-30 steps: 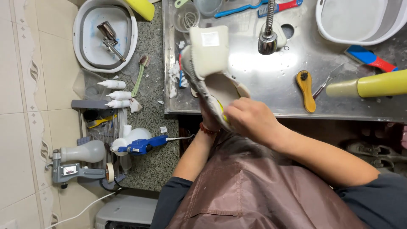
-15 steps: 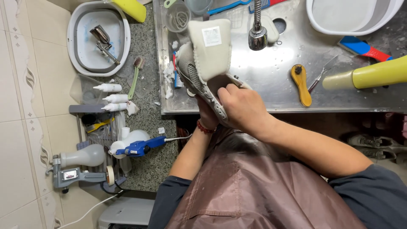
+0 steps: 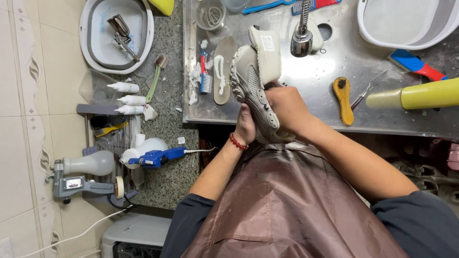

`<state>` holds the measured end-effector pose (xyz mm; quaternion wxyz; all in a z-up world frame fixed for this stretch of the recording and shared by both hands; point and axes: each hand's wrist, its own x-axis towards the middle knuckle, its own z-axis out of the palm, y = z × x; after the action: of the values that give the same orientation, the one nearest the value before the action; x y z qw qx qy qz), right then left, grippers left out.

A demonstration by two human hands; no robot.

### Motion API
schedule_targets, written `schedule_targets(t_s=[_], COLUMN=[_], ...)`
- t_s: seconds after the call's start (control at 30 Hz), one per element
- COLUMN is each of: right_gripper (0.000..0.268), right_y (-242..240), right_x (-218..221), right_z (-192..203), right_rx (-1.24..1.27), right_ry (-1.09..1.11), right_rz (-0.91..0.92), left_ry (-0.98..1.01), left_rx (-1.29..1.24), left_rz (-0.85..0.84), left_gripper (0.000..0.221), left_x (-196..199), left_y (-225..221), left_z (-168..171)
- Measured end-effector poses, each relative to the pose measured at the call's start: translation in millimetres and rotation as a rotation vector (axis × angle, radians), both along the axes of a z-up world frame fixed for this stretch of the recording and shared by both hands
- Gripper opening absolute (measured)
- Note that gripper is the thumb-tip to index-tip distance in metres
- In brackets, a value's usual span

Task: The recorder is washing and scrubbing shoe insoles and a shoe in a sink using a sponge and water.

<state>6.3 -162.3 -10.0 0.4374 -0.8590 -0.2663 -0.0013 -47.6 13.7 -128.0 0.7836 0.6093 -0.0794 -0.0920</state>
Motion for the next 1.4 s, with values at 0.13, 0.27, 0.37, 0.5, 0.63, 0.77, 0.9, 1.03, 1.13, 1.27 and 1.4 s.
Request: schedule_targets(t_s=[0.13, 0.27, 0.37, 0.5, 0.63, 0.77, 0.9, 1.03, 1.13, 1.27, 1.4], right_gripper=[0.019, 0.021, 0.021, 0.024, 0.013, 0.009, 0.016, 0.019, 0.020, 0.022, 0.020], right_y=[2, 3, -5, -22, -17, -9, -10, -10, -8, -5, -3], right_x=[-1, -1, 4, 5, 2, -1, -2, 6, 11, 14, 9], right_z=[4, 12, 14, 33, 22, 6, 2, -12, -12, -4, 0], right_rx=[0.108, 0.169, 0.149, -0.027, -0.213, -0.351, -0.213, -0.198, -0.255, -0.095, 0.082], right_ry=[0.145, 0.332, 0.317, 0.025, -0.097, -0.164, -0.192, -0.041, 0.122, 0.148, 0.248], right_rz=[-0.082, -0.179, -0.107, 0.269, 0.418, 0.424, 0.324, 0.303, 0.282, 0.228, 0.125], left_ry=[-0.009, 0.028, 0.077, 0.259, 0.315, 0.306, 0.224, 0.154, 0.010, -0.103, -0.076], left_rx=[0.101, 0.077, -0.028, -0.256, -0.281, -0.286, -0.182, -0.059, 0.065, 0.120, 0.167], left_rz=[0.012, 0.031, 0.044, 0.096, 0.132, 0.122, 0.125, 0.154, 0.130, 0.123, 0.115], left_gripper=[0.082, 0.080, 0.080, 0.082, 0.085, 0.084, 0.081, 0.079, 0.074, 0.071, 0.073], left_x=[6, 12, 18, 29, 30, 28, 29, 23, 18, 17, 21], left_y=[5, 9, 15, 25, 18, 15, 17, 17, 18, 15, 14], left_z=[-7, -8, -11, 11, 11, 23, 18, 8, -9, -26, -27])
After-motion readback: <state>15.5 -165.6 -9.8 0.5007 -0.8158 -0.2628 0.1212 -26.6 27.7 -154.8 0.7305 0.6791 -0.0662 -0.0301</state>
